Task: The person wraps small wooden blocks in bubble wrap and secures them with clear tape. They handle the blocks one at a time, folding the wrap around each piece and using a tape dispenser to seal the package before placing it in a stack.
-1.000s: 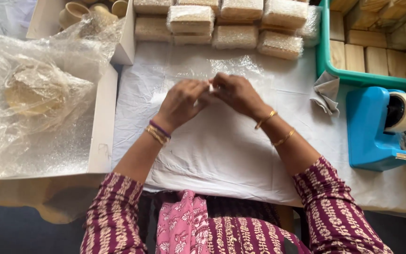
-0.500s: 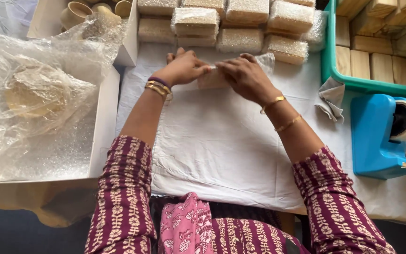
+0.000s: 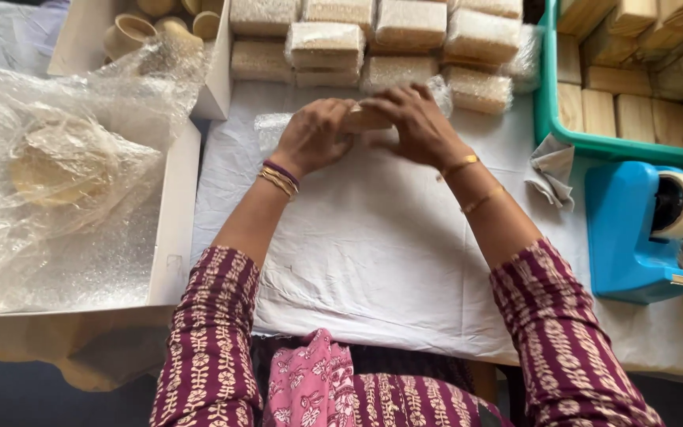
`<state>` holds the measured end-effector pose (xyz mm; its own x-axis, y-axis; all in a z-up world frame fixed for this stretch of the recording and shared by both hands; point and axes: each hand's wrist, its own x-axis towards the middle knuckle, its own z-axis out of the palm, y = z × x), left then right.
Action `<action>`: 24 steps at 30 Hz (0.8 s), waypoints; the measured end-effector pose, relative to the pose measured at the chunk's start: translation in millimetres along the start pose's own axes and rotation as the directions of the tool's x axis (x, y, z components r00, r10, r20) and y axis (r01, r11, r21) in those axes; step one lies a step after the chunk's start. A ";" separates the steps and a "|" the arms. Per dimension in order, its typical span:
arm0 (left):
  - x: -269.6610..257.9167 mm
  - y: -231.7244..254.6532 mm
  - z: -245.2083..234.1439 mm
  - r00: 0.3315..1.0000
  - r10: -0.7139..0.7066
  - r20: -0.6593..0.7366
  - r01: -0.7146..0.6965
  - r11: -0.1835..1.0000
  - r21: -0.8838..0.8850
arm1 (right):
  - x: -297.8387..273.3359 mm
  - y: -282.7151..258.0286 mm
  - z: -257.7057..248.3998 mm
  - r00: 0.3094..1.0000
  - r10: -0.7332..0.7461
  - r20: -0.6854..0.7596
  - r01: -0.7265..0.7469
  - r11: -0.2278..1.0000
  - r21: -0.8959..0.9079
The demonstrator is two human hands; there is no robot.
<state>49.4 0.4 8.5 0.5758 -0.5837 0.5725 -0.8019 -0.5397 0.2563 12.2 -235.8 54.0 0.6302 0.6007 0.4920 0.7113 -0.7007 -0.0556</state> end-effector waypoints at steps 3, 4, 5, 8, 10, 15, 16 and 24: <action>19.5 12.3 -32.8 0.939 -0.205 0.278 0.272 0.935 -0.229 | -14.3 -4.1 -10.2 0.998 0.005 0.069 -0.001 0.998 -0.067; 21.7 8.3 -28.8 0.941 -0.196 0.276 0.263 0.937 -0.231 | -18.6 -3.2 -19.9 0.998 0.010 0.065 -0.005 0.997 -0.075; 20.9 4.1 -25.1 0.894 -0.200 0.401 0.346 0.877 -0.333 | -23.1 -3.9 -27.4 0.981 0.059 0.186 -0.080 0.991 0.110; 11.8 -4.2 -16.1 0.738 -0.119 0.664 0.548 0.681 -0.486 | -28.3 -11.9 -57.8 0.867 0.135 0.479 -0.343 0.860 0.378; 6.2 5.2 -17.7 0.629 -0.025 0.777 0.659 0.547 -0.516 | -35.3 -11.1 -58.7 0.756 0.149 0.637 -0.510 0.745 0.431; 4.6 41.8 -29.4 0.982 0.105 0.157 -0.044 0.935 -0.351 | -61.1 2.8 -31.2 0.756 0.156 0.635 -0.538 0.702 0.468; -0.4 49.5 -28.4 0.982 0.105 0.159 -0.043 0.935 -0.353 | -60.8 -4.8 -38.4 0.755 0.157 0.636 -0.540 0.700 0.467; -27.0 85.5 -37.7 0.984 0.062 0.165 -0.012 0.959 -0.284 | -73.2 -54.5 -49.5 0.994 0.071 0.086 -0.082 0.989 0.125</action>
<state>-40.8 -7.1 44.4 0.5437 -0.7078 0.4510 -0.8212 -0.3378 0.4598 -88.2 -260.7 64.0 0.7037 0.5800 0.4104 0.6907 -0.6939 -0.2036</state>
